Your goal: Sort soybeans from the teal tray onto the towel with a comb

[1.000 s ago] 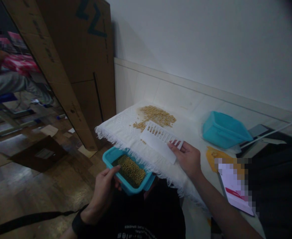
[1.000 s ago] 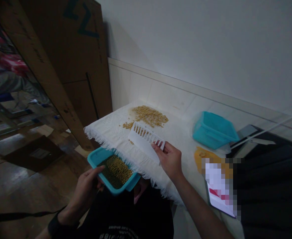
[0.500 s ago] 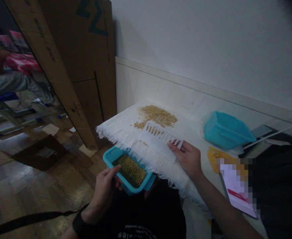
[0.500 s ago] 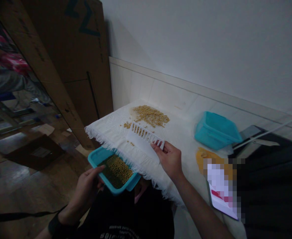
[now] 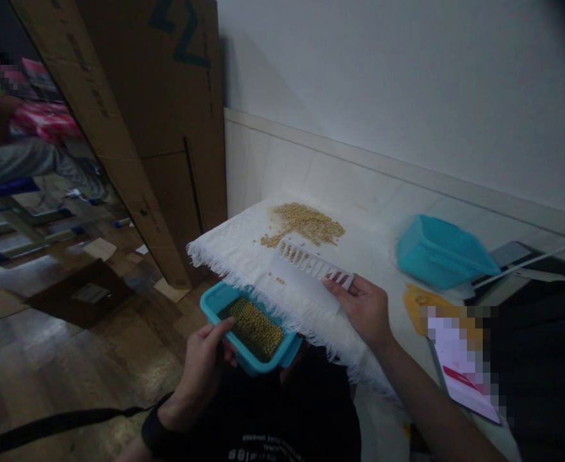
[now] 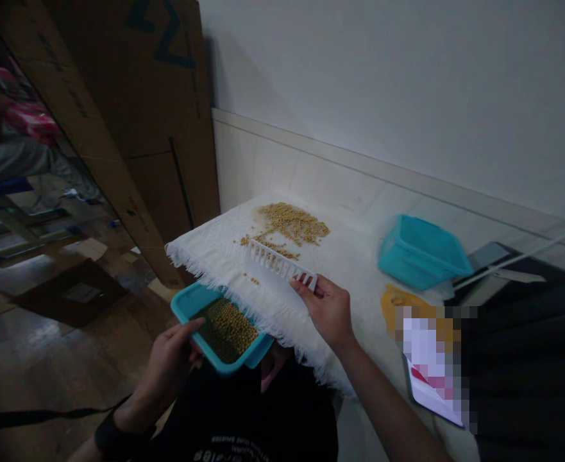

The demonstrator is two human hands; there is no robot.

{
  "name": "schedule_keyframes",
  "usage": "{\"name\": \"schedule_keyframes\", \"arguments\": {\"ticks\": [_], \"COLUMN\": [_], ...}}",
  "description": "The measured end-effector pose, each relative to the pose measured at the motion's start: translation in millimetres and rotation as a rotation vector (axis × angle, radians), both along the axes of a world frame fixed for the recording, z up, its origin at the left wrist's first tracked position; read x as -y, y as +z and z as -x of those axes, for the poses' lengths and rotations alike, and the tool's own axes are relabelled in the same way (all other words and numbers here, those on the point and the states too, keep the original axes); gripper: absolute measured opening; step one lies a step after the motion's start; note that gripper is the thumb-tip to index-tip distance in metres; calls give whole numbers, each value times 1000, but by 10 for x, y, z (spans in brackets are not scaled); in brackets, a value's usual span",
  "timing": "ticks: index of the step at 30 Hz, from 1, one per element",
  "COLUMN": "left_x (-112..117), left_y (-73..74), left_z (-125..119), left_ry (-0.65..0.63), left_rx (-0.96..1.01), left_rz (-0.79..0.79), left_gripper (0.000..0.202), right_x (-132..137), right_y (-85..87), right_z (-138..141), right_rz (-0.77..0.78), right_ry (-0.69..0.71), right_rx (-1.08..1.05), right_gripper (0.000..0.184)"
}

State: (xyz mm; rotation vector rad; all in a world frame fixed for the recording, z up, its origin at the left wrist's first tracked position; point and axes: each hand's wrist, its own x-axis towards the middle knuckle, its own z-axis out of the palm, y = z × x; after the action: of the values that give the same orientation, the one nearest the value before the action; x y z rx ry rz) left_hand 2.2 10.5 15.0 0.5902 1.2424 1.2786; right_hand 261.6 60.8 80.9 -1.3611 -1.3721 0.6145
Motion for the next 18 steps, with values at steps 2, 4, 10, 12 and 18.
{"name": "schedule_keyframes", "arguments": {"ticks": [2, 4, 10, 12, 18], "left_x": [-2, 0, -1, -1, 13], "left_y": [6, 2, -27, -27, -30], "left_z": [-4, -6, -1, 2, 15], "left_ry": [10, 13, 14, 11, -8], "left_rx": [-1, -8, 10, 2, 8], "left_rz": [-1, -8, -7, -4, -13], "left_gripper": [41, 41, 41, 40, 41], "right_x": [18, 53, 254, 333, 407], "right_y": [-5, -7, 35, 57, 83], "right_z": [11, 30, 126, 152, 195], "right_rz": [3, 0, -99, -129, -130], "right_ry": [0, -2, -46, -37, -106], "right_rx": [16, 42, 193, 236, 207], "right_gripper": [36, 35, 26, 22, 22]}}
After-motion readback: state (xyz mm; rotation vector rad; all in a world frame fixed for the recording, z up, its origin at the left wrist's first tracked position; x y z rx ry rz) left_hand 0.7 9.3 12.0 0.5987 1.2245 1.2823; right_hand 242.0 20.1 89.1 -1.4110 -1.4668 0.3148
